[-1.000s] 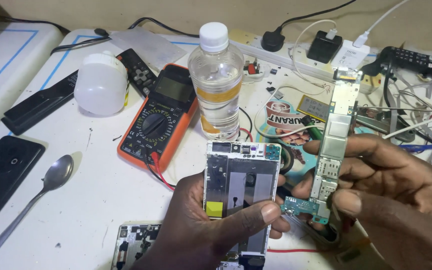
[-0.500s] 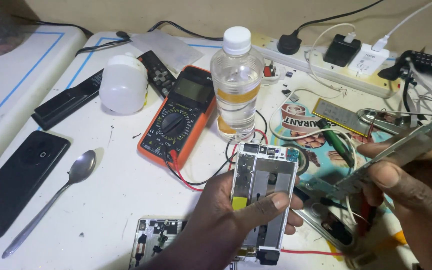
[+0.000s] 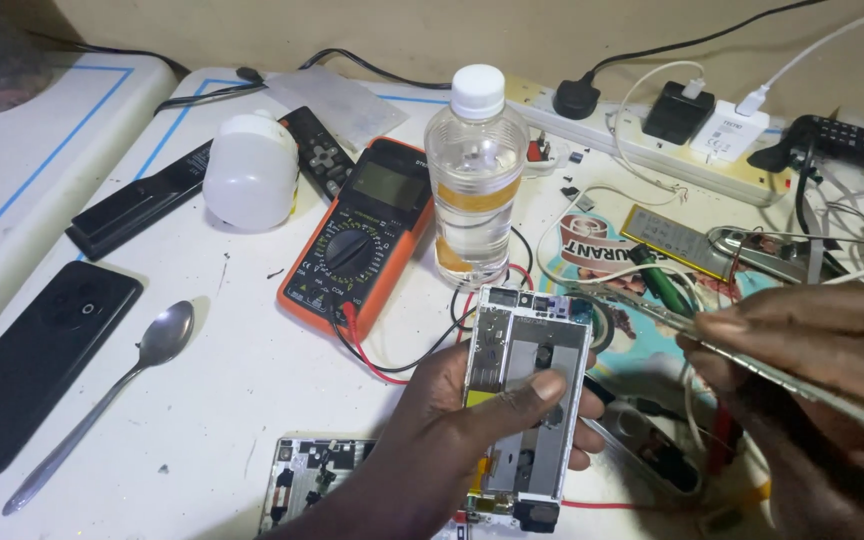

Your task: Soldering components onto a mobile phone motherboard and testing with a multimeter

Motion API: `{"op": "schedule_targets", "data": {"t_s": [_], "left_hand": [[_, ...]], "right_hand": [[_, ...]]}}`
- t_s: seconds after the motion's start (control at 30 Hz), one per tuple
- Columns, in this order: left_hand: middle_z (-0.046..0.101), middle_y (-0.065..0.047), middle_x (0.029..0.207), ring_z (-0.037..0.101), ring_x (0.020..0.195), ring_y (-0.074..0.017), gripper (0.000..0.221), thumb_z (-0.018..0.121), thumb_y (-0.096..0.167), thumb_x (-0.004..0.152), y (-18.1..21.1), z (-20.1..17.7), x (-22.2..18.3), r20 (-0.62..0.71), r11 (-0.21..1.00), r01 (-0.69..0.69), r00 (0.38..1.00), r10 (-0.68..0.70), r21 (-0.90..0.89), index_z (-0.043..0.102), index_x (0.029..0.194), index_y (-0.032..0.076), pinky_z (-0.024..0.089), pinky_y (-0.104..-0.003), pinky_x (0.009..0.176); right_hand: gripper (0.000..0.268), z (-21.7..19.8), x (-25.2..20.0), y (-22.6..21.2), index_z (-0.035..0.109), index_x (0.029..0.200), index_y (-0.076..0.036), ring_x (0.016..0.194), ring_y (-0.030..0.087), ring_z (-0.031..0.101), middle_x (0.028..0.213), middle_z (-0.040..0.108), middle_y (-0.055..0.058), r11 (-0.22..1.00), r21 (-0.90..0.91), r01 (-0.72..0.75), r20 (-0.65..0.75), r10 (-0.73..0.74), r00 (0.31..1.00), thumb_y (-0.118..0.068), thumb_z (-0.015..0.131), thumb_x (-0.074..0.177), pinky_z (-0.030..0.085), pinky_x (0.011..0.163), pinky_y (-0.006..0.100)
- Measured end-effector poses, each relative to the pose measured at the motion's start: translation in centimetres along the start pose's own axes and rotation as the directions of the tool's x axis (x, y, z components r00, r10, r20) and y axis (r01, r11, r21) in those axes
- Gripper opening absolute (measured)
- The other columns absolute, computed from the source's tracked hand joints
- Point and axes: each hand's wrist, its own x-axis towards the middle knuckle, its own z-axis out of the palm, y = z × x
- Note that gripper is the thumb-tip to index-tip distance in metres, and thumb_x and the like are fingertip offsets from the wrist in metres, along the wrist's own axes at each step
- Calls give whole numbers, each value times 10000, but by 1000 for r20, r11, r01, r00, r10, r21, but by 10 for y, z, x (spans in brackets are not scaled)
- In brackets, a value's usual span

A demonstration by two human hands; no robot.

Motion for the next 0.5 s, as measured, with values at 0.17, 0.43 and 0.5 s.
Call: {"op": "schedule_targets", "data": {"t_s": [0.17, 0.43, 0.5], "left_hand": [[796, -267, 981, 752, 805, -374, 358, 664, 169, 881, 14, 7, -9, -98, 997, 64, 993, -69, -50, 723, 1149, -59, 592, -448, 692], [794, -270, 991, 753, 823, -372, 363, 657, 182, 876, 14, 2, -9, -85, 998, 22, 996, -26, -52, 720, 1128, -71, 595, -442, 716], [794, -264, 999, 751, 826, -368, 361, 652, 185, 876, 13, 1, -9, -75, 999, 11, 997, -14, -45, 718, 1124, -70, 596, -440, 729]], "right_hand": [[740, -22, 8, 6, 620, 1356, -128, 969, 139, 792, 1118, 755, 29, 949, 48, 312, 378, -306, 874, -436, 761, 699, 607, 823, 280], [423, -2, 0, -24, 693, 1227, -22, 764, 189, 700, 1051, 740, 125, 999, 13, 41, 141, -42, 989, -183, 641, 840, 547, 674, 305], [363, 2, -1, -25, 705, 1208, -1, 676, 200, 687, 1008, 754, 142, 1000, 13, -10, 116, 8, 993, -145, 592, 895, 541, 599, 313]]}}
